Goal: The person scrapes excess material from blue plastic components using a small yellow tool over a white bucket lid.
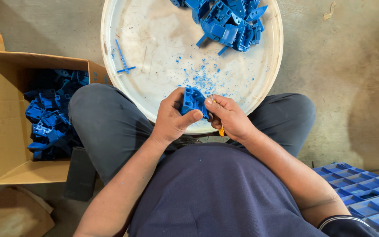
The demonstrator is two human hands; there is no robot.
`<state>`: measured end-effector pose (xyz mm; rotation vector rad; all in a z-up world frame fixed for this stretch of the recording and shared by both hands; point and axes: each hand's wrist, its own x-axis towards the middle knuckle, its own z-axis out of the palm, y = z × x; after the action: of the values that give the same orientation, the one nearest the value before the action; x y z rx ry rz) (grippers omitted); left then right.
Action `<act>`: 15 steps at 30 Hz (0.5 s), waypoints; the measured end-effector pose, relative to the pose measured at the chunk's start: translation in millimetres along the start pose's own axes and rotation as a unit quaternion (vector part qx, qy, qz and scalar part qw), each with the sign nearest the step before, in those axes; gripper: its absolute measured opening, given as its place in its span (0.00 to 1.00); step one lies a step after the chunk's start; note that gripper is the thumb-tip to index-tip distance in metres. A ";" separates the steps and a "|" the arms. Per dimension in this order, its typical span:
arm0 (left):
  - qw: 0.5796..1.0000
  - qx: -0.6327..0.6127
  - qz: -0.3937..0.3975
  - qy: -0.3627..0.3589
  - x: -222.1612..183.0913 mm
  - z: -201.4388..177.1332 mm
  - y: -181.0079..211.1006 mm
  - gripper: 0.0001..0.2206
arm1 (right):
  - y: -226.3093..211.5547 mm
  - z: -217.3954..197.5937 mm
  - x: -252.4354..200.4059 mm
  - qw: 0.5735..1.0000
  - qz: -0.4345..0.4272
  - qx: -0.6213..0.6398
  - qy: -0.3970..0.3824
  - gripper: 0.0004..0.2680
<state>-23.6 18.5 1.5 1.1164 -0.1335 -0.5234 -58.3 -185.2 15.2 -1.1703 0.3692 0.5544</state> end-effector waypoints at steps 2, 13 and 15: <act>1.000 0.008 0.017 0.005 0.1 -1.4 -1.2 0.27 | -1.9 1.2 0.4 1.000 0.000 0.003 0.005 0.11; 0.987 0.134 -0.092 0.002 2.2 -13.5 -3.8 0.23 | -13.2 9.2 -3.1 0.994 -0.055 -0.080 0.055 0.05; 0.978 0.174 -0.115 -0.027 5.4 -11.3 -2.3 0.25 | -9.3 7.7 -1.5 0.984 -0.059 -0.157 0.067 0.05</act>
<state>-15.6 24.6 -6.4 1.4703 -0.1480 -0.7583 -54.1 -180.9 25.8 -1.5293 0.3308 0.4406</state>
